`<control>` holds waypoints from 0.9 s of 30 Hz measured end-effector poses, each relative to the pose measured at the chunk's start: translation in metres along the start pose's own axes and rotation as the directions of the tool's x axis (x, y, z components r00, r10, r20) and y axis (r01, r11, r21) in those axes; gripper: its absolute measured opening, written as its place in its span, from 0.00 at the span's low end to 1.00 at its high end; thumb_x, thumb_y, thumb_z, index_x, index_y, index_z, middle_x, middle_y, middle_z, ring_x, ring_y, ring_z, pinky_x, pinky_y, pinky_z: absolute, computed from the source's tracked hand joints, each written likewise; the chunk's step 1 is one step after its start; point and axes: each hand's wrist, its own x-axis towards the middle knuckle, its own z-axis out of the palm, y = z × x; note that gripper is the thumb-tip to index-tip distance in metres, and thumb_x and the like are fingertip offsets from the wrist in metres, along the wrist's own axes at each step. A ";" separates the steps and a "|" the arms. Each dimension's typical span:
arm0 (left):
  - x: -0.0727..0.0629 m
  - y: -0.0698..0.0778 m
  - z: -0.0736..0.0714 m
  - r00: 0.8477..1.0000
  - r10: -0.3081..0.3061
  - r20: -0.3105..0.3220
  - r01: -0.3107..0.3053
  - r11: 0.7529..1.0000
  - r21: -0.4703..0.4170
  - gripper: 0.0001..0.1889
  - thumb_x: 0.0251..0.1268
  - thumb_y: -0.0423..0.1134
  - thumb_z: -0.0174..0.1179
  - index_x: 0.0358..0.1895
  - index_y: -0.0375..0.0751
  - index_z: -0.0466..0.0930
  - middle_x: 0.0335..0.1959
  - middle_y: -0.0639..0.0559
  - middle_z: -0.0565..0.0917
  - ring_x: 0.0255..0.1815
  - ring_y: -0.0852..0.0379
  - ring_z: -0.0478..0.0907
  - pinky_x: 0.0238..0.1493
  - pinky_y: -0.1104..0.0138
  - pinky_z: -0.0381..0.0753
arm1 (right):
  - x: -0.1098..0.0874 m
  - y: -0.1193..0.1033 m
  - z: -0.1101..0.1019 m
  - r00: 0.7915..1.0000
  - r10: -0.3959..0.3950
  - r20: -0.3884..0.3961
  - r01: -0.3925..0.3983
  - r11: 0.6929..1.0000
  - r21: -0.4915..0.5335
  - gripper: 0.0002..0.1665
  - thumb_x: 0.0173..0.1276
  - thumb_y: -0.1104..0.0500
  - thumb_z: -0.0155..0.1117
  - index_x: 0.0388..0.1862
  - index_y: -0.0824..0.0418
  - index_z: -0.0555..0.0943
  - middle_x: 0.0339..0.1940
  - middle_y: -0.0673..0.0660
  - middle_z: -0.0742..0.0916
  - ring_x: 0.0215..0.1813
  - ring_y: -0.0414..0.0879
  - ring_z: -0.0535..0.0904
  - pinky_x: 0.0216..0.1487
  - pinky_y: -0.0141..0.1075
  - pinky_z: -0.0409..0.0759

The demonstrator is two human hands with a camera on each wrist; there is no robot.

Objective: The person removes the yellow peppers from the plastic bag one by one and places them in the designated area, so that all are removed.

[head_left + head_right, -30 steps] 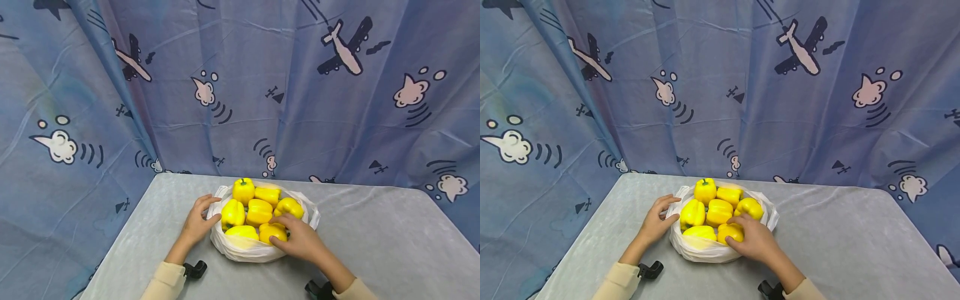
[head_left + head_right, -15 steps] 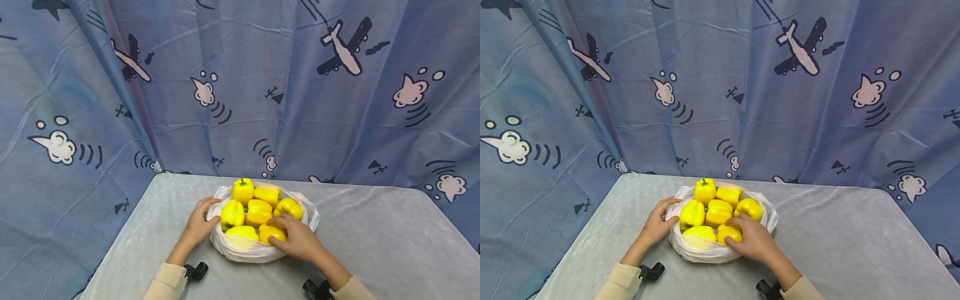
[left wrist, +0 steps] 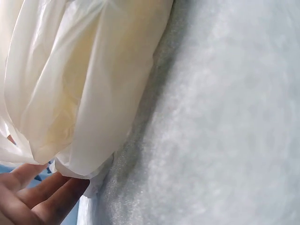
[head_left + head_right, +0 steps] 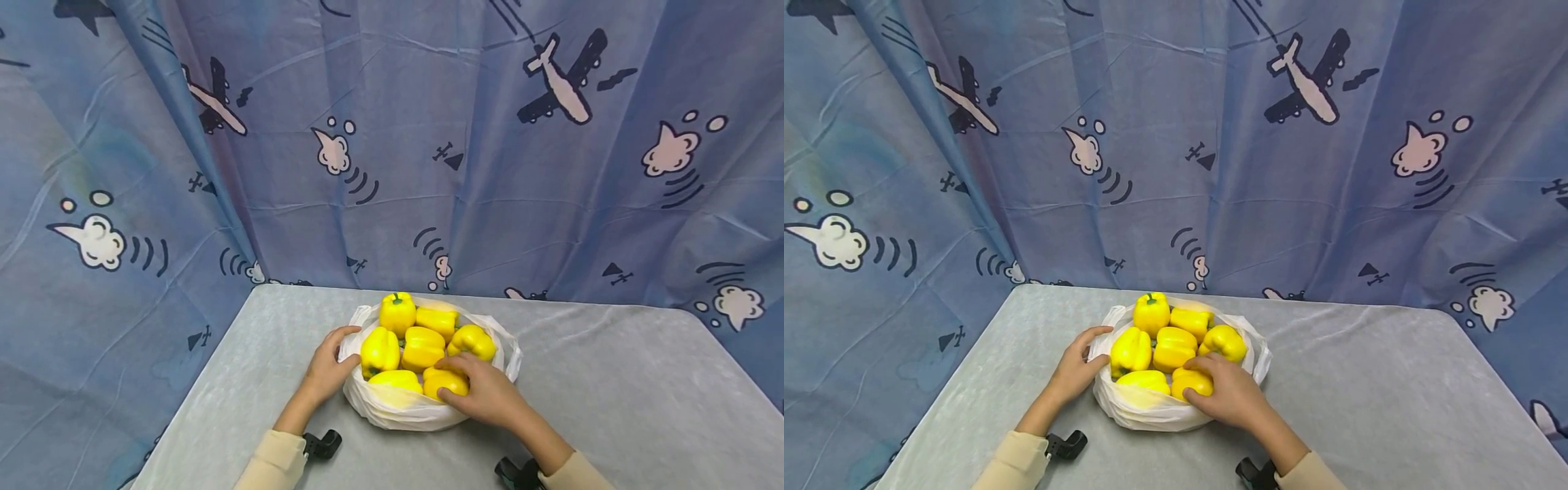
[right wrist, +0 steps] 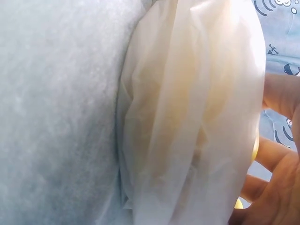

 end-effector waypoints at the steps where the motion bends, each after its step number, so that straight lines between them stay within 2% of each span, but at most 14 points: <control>1: 0.000 0.000 0.000 1.000 0.001 0.000 -0.001 1.000 0.001 0.25 0.55 0.32 0.59 0.59 0.47 0.76 0.63 0.43 0.75 0.67 0.44 0.69 0.64 0.46 0.70 | 0.000 0.000 0.000 1.000 0.001 -0.001 -0.001 1.000 0.006 0.22 0.57 0.45 0.70 0.50 0.47 0.82 0.53 0.49 0.85 0.60 0.51 0.78 0.62 0.51 0.75; 8: 0.000 0.002 0.000 1.000 0.009 -0.010 -0.009 1.000 0.012 0.25 0.54 0.32 0.59 0.59 0.48 0.76 0.63 0.45 0.75 0.68 0.44 0.69 0.66 0.47 0.69 | 0.000 0.001 0.001 1.000 0.013 -0.023 -0.011 0.998 0.061 0.21 0.55 0.46 0.72 0.48 0.48 0.83 0.51 0.47 0.85 0.59 0.49 0.79 0.61 0.50 0.75; 18: 0.001 0.005 -0.001 1.000 0.019 -0.008 -0.019 1.000 0.006 0.25 0.54 0.31 0.59 0.59 0.48 0.77 0.62 0.46 0.76 0.67 0.46 0.69 0.66 0.48 0.69 | 0.002 -0.001 -0.002 0.999 0.039 -0.024 -0.037 0.995 0.089 0.22 0.52 0.47 0.75 0.46 0.48 0.84 0.50 0.48 0.85 0.57 0.48 0.79 0.60 0.48 0.76; 27: 0.000 0.006 0.000 1.000 0.021 0.002 -0.021 1.000 -0.010 0.25 0.54 0.30 0.58 0.59 0.48 0.77 0.61 0.46 0.76 0.66 0.45 0.70 0.64 0.48 0.71 | 0.000 -0.001 0.002 0.997 0.047 -0.069 -0.037 0.990 0.133 0.21 0.48 0.50 0.78 0.43 0.48 0.85 0.46 0.47 0.86 0.52 0.44 0.80 0.57 0.45 0.79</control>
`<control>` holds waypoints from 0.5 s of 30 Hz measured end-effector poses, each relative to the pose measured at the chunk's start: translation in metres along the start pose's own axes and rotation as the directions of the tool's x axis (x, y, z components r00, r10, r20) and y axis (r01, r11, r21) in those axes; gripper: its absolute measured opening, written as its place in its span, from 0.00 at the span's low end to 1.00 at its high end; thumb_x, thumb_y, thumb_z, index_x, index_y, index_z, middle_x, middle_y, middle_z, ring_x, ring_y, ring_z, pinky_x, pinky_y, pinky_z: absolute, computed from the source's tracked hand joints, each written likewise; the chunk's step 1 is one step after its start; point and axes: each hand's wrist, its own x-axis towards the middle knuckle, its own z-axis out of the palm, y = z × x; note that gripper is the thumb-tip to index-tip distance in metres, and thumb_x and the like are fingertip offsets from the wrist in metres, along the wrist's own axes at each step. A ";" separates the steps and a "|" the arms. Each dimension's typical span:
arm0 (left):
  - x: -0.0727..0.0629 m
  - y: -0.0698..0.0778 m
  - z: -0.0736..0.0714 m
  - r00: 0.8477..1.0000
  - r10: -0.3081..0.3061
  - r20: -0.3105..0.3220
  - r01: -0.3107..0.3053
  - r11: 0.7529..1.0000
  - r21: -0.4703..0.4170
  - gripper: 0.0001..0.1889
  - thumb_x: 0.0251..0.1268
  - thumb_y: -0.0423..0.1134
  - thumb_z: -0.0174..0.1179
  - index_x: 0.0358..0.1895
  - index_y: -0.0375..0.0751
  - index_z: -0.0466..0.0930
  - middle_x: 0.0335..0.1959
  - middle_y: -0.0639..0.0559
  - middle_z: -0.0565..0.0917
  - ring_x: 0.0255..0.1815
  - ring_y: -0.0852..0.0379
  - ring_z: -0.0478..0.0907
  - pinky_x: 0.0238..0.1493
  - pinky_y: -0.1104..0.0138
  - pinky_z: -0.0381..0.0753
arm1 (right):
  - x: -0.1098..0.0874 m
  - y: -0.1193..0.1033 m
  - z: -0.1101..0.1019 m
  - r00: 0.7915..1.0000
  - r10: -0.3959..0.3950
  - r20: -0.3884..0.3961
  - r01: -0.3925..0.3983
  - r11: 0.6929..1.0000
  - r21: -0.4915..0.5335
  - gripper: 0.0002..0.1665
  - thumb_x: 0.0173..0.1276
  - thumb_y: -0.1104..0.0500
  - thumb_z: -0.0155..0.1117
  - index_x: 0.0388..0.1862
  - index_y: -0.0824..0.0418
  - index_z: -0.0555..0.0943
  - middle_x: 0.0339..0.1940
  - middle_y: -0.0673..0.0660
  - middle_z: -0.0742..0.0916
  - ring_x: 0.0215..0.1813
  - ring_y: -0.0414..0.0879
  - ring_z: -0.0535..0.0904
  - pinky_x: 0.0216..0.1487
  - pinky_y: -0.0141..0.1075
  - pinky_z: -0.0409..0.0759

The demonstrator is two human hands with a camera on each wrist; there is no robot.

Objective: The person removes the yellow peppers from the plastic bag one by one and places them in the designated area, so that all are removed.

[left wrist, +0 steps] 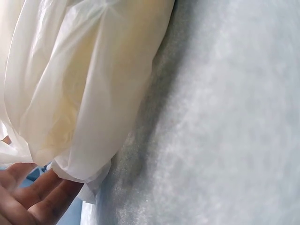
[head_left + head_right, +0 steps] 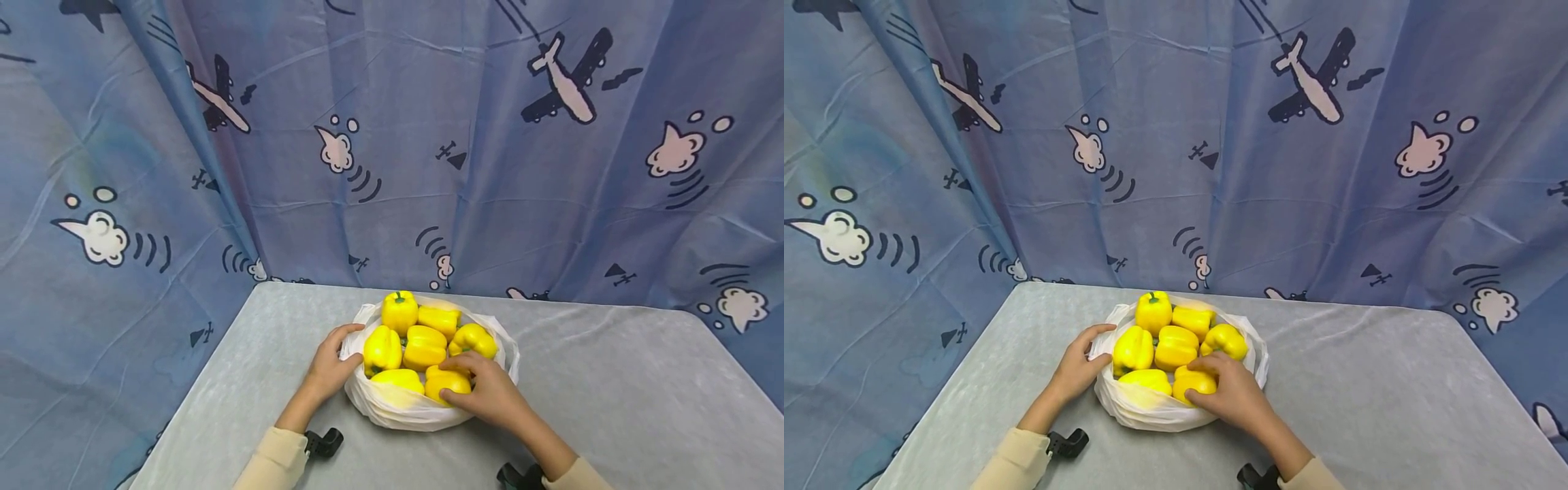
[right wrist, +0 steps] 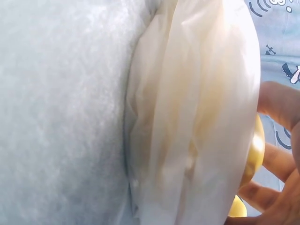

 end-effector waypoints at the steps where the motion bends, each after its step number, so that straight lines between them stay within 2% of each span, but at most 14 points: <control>1: 0.000 0.000 0.000 1.000 -0.001 0.000 0.001 1.000 0.001 0.25 0.54 0.30 0.58 0.59 0.48 0.77 0.61 0.46 0.76 0.66 0.46 0.71 0.64 0.48 0.71 | 0.000 0.000 0.000 1.000 0.004 -0.007 -0.004 1.000 0.000 0.21 0.48 0.50 0.78 0.43 0.48 0.86 0.46 0.47 0.86 0.52 0.44 0.80 0.56 0.45 0.79; 7: 0.000 0.000 0.001 1.000 -0.005 0.000 0.005 1.000 0.003 0.25 0.54 0.31 0.58 0.59 0.48 0.77 0.62 0.46 0.76 0.66 0.46 0.70 0.63 0.48 0.71 | -0.003 0.000 -0.001 0.998 0.032 -0.045 -0.031 0.999 0.029 0.21 0.48 0.49 0.78 0.43 0.49 0.86 0.46 0.47 0.86 0.51 0.44 0.80 0.53 0.42 0.81; 15: -0.001 0.001 0.000 1.000 -0.009 -0.005 0.009 1.000 -0.002 0.25 0.54 0.31 0.58 0.59 0.48 0.77 0.62 0.45 0.76 0.66 0.45 0.70 0.64 0.47 0.70 | -0.005 -0.002 -0.007 0.995 0.023 -0.095 -0.015 0.996 0.084 0.22 0.47 0.52 0.78 0.44 0.50 0.86 0.52 0.53 0.85 0.55 0.48 0.80 0.47 0.43 0.82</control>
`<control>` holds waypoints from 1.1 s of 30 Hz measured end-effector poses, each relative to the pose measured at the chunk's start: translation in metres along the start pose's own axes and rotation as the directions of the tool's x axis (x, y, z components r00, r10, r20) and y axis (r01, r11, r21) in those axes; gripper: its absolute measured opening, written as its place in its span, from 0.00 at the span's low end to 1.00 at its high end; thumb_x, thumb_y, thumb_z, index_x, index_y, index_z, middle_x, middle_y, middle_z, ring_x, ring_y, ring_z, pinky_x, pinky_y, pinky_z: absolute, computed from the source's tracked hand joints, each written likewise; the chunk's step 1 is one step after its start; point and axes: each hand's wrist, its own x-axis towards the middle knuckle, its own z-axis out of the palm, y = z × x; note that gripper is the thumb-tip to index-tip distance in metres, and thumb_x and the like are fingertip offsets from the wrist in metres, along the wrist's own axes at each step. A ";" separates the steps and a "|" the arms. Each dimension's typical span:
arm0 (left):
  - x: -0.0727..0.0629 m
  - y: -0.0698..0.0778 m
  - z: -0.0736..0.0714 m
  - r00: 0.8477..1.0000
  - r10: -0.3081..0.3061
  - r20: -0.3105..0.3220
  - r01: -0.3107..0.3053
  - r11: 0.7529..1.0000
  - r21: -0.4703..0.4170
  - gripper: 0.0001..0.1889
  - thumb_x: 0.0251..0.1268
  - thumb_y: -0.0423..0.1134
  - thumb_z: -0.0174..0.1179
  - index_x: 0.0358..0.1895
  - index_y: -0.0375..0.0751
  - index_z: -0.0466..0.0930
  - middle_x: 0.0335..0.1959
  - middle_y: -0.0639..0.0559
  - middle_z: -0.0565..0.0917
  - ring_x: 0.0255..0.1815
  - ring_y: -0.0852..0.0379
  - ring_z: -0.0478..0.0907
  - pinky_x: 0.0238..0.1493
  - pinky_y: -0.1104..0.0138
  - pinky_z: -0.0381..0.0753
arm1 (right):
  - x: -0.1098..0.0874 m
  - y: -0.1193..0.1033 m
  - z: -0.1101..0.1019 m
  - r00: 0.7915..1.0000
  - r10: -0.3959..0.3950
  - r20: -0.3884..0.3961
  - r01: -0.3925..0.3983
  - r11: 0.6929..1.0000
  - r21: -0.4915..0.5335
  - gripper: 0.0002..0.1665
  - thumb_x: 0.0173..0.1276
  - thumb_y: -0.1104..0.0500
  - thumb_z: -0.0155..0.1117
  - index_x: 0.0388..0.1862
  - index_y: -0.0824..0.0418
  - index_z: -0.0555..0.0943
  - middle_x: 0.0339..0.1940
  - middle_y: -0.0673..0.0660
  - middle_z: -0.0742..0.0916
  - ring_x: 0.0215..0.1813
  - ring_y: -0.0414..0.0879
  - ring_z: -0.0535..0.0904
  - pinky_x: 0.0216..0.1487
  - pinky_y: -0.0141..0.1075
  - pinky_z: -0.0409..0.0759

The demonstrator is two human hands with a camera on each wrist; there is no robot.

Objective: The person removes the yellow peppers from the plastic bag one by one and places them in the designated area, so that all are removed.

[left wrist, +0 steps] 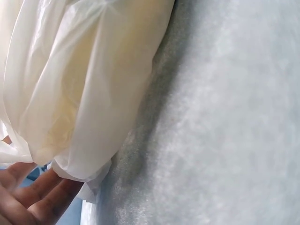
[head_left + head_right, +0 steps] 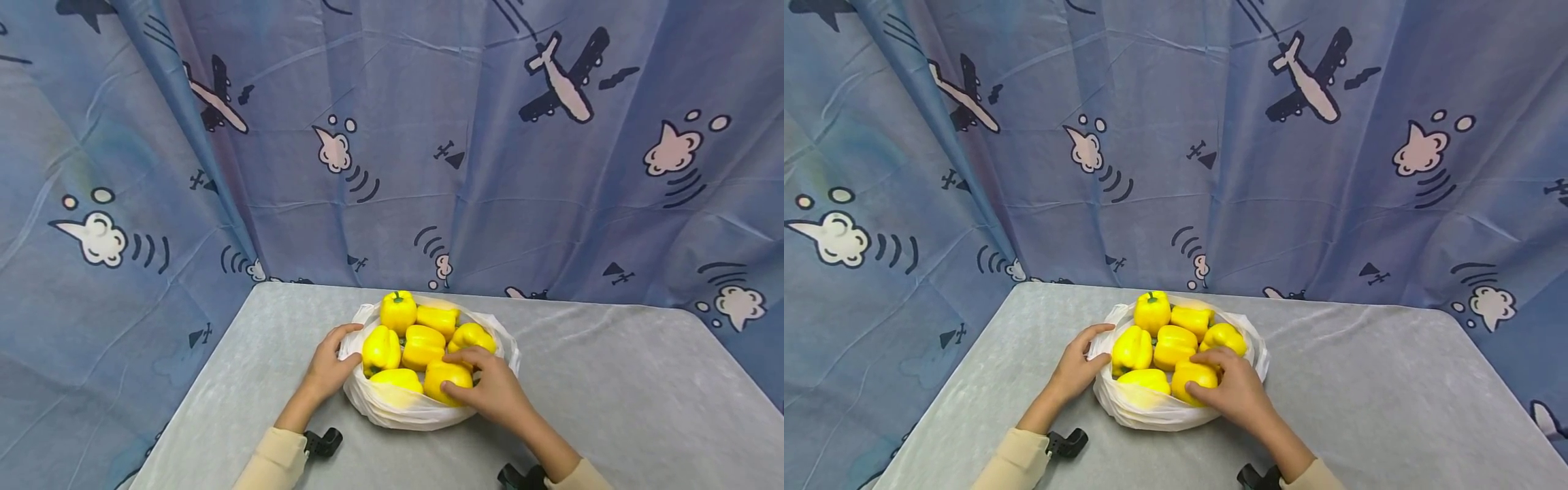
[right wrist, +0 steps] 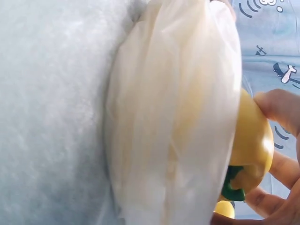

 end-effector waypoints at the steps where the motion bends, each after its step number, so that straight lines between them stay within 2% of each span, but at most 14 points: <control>1: 0.000 0.000 0.000 1.000 0.000 0.000 0.000 1.000 -0.001 0.25 0.54 0.31 0.58 0.59 0.48 0.77 0.62 0.45 0.76 0.66 0.45 0.70 0.64 0.47 0.70 | 0.000 -0.001 -0.001 1.000 0.003 0.000 -0.003 1.000 0.003 0.22 0.47 0.52 0.78 0.45 0.49 0.86 0.53 0.54 0.85 0.55 0.49 0.79 0.47 0.44 0.82; 6: 0.000 -0.001 0.000 1.000 -0.005 -0.001 0.005 1.000 0.005 0.25 0.54 0.31 0.59 0.59 0.48 0.77 0.62 0.45 0.76 0.66 0.45 0.70 0.64 0.47 0.70 | 0.002 -0.005 -0.008 1.000 -0.009 -0.007 0.009 1.000 0.008 0.23 0.47 0.52 0.79 0.45 0.49 0.86 0.52 0.52 0.85 0.55 0.48 0.79 0.48 0.44 0.81; 11: 0.000 -0.001 0.000 1.000 0.000 0.001 0.000 1.000 -0.002 0.25 0.55 0.30 0.59 0.59 0.48 0.77 0.62 0.45 0.75 0.67 0.45 0.70 0.65 0.47 0.70 | 0.005 -0.009 -0.014 0.997 -0.068 -0.041 0.067 0.997 -0.025 0.22 0.47 0.52 0.79 0.44 0.50 0.86 0.48 0.50 0.86 0.52 0.47 0.80 0.51 0.44 0.81; 17: 0.001 -0.002 0.000 1.000 0.007 0.004 -0.007 1.000 -0.008 0.25 0.55 0.30 0.59 0.59 0.47 0.77 0.62 0.45 0.75 0.67 0.44 0.69 0.66 0.46 0.69 | 0.010 -0.012 -0.026 0.993 -0.105 -0.055 0.104 0.994 -0.027 0.22 0.47 0.53 0.79 0.44 0.51 0.86 0.48 0.51 0.86 0.49 0.46 0.80 0.44 0.39 0.83; 23: 0.001 -0.002 0.000 1.000 0.004 0.002 -0.004 1.000 -0.003 0.24 0.54 0.31 0.58 0.58 0.47 0.77 0.62 0.45 0.75 0.68 0.44 0.69 0.66 0.45 0.68 | 0.016 -0.016 -0.041 0.994 -0.096 -0.055 0.095 0.995 -0.019 0.22 0.49 0.53 0.78 0.46 0.52 0.86 0.50 0.53 0.85 0.48 0.48 0.81 0.41 0.37 0.82; 33: 0.001 -0.001 0.000 1.000 0.005 0.005 -0.005 1.000 -0.003 0.24 0.54 0.31 0.58 0.59 0.46 0.77 0.63 0.45 0.75 0.68 0.43 0.68 0.67 0.45 0.67 | 0.023 -0.017 -0.066 0.993 -0.101 -0.062 0.099 0.994 -0.036 0.24 0.52 0.53 0.77 0.49 0.54 0.84 0.53 0.55 0.85 0.51 0.52 0.80 0.43 0.43 0.83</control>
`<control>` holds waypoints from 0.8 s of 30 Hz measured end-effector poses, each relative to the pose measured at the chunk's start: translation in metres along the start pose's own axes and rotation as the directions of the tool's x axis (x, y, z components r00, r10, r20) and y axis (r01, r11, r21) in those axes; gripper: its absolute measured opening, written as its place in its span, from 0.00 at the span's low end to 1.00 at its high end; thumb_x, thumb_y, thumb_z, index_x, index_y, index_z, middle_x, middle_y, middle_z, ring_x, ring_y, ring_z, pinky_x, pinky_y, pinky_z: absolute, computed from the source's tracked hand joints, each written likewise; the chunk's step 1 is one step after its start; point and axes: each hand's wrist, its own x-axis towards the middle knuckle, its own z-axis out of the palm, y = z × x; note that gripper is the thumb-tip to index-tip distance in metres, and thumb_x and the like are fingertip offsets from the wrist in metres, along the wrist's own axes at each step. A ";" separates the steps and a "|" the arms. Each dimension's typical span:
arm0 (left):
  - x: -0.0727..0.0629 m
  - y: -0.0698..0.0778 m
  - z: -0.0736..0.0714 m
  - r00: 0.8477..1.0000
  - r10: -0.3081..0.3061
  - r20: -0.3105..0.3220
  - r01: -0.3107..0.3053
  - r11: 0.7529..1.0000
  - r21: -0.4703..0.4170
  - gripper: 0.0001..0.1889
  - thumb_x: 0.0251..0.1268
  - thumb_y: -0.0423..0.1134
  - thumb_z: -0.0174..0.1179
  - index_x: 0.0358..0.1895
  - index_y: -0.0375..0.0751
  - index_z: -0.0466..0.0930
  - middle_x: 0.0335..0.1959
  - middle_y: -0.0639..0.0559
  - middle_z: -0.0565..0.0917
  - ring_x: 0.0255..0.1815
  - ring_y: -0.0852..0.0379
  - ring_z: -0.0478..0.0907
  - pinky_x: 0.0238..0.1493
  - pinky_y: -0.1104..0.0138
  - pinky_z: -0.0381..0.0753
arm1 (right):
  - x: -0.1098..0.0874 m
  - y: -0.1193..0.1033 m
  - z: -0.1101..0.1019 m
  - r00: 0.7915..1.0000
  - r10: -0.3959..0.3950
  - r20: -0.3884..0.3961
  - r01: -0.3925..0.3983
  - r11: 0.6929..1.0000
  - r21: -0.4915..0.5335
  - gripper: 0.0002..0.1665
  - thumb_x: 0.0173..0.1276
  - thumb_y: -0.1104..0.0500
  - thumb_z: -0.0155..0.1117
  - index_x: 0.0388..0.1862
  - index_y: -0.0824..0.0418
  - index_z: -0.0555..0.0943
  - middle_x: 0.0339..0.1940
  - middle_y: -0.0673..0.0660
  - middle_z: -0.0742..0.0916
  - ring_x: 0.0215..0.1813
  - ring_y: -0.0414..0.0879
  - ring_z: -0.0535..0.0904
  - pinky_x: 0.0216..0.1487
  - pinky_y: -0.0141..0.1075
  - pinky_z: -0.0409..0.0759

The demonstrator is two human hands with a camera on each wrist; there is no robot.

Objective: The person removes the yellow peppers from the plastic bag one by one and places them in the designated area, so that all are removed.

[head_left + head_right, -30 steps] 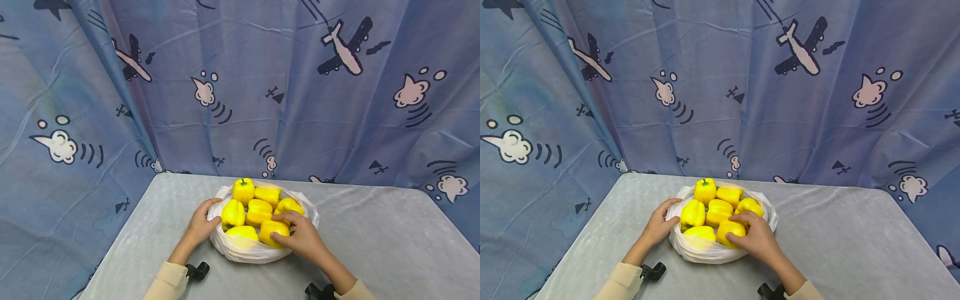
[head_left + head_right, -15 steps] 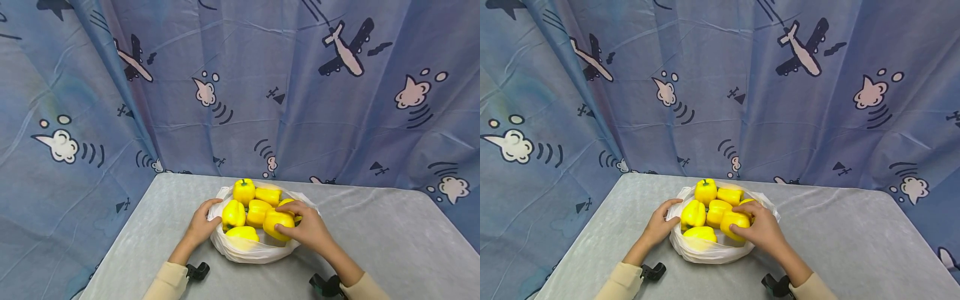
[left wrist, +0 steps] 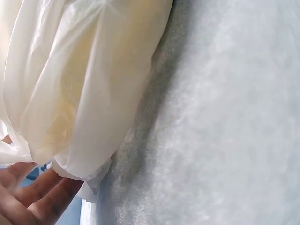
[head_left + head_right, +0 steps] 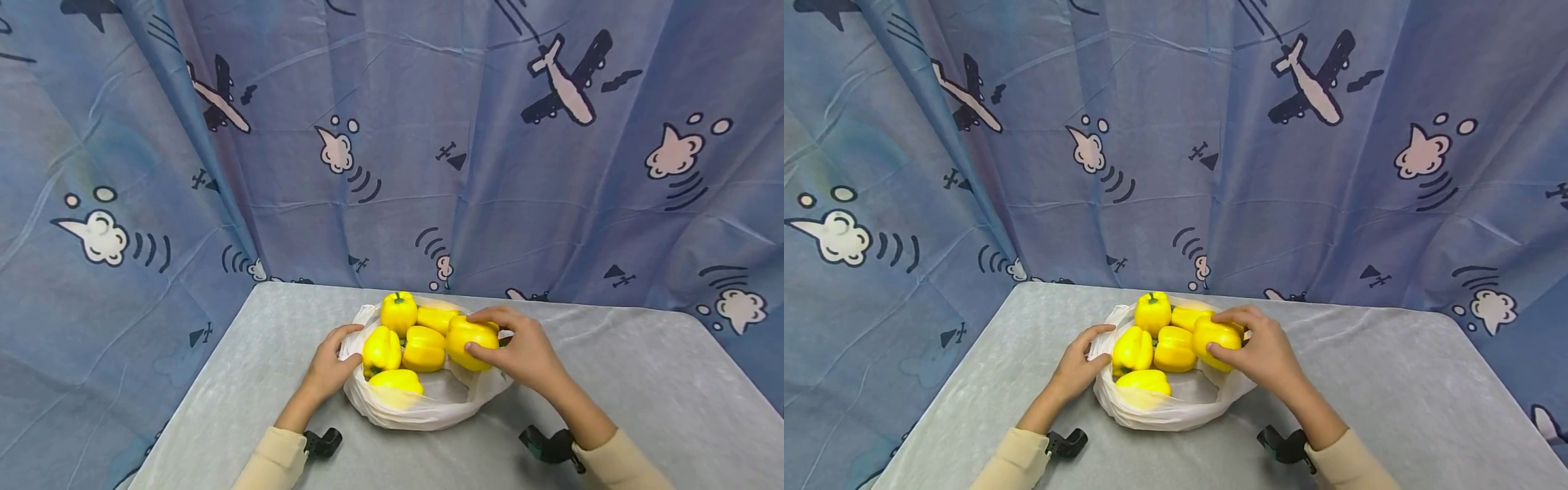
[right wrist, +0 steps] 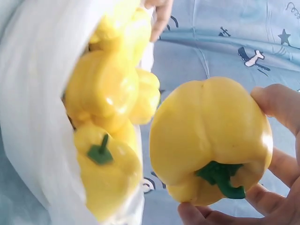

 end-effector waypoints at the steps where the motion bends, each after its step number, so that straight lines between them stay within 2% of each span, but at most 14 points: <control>1: 0.000 0.000 0.000 1.000 0.001 -0.001 -0.001 1.000 0.001 0.24 0.54 0.31 0.58 0.59 0.46 0.77 0.62 0.44 0.75 0.68 0.43 0.68 0.67 0.45 0.68 | 0.001 0.000 -0.003 1.000 -0.003 -0.004 0.002 1.000 -0.003 0.24 0.52 0.53 0.77 0.49 0.54 0.84 0.53 0.55 0.85 0.54 0.54 0.80 0.43 0.44 0.83; 3: 0.000 0.001 0.000 1.000 -0.001 0.000 0.001 1.000 0.000 0.25 0.54 0.30 0.58 0.59 0.46 0.77 0.62 0.44 0.75 0.68 0.44 0.68 0.67 0.46 0.67 | 0.002 0.002 -0.009 1.000 -0.003 -0.014 0.003 1.000 -0.009 0.24 0.52 0.53 0.76 0.50 0.55 0.84 0.53 0.56 0.85 0.61 0.59 0.76 0.44 0.46 0.84; 7: -0.001 0.001 0.000 1.000 -0.004 0.001 0.004 1.000 0.003 0.25 0.54 0.30 0.58 0.59 0.46 0.76 0.63 0.44 0.75 0.69 0.43 0.68 0.68 0.46 0.66 | 0.004 0.005 -0.019 0.999 -0.010 -0.039 0.009 1.000 -0.023 0.25 0.53 0.51 0.76 0.51 0.56 0.84 0.55 0.58 0.83 0.64 0.61 0.73 0.44 0.43 0.84; 10: -0.002 0.001 0.001 1.000 -0.005 0.000 0.005 1.000 0.003 0.25 0.55 0.30 0.58 0.59 0.46 0.76 0.62 0.44 0.75 0.69 0.43 0.68 0.68 0.46 0.66 | 0.004 0.009 -0.027 0.998 -0.015 -0.062 0.013 0.999 -0.033 0.25 0.54 0.51 0.75 0.51 0.56 0.83 0.54 0.57 0.82 0.54 0.55 0.78 0.42 0.37 0.84; 14: -0.001 -0.001 0.001 1.000 -0.010 -0.006 0.010 1.000 0.003 0.25 0.54 0.30 0.58 0.59 0.46 0.77 0.62 0.45 0.75 0.69 0.44 0.68 0.68 0.46 0.66 | 0.004 0.013 -0.037 0.994 -0.027 -0.102 0.023 0.999 -0.042 0.24 0.55 0.52 0.75 0.51 0.57 0.83 0.52 0.56 0.83 0.50 0.51 0.78 0.39 0.29 0.82; 16: -0.002 -0.001 0.001 1.000 -0.010 -0.006 0.010 1.000 0.004 0.25 0.54 0.31 0.59 0.59 0.47 0.76 0.63 0.45 0.75 0.69 0.44 0.68 0.68 0.46 0.66 | 0.003 0.015 -0.041 0.992 -0.029 -0.124 0.023 0.999 -0.047 0.24 0.55 0.52 0.74 0.51 0.57 0.83 0.52 0.56 0.83 0.48 0.46 0.77 0.38 0.25 0.80; 21: -0.002 -0.001 0.001 1.000 -0.005 -0.004 0.005 1.000 -0.001 0.25 0.54 0.31 0.58 0.59 0.47 0.76 0.63 0.45 0.75 0.69 0.44 0.67 0.68 0.46 0.67 | 0.001 0.023 -0.053 0.986 -0.024 -0.167 0.015 0.998 -0.054 0.24 0.55 0.52 0.74 0.51 0.57 0.84 0.51 0.56 0.83 0.44 0.28 0.72 0.37 0.22 0.78; 24: -0.002 0.000 0.001 1.000 0.004 -0.007 -0.004 1.000 -0.009 0.25 0.54 0.30 0.58 0.59 0.46 0.76 0.62 0.44 0.75 0.69 0.44 0.68 0.68 0.46 0.67 | 0.000 0.029 -0.058 0.982 -0.022 -0.186 0.011 0.998 -0.059 0.24 0.55 0.52 0.75 0.51 0.57 0.84 0.51 0.58 0.83 0.43 0.22 0.69 0.36 0.20 0.77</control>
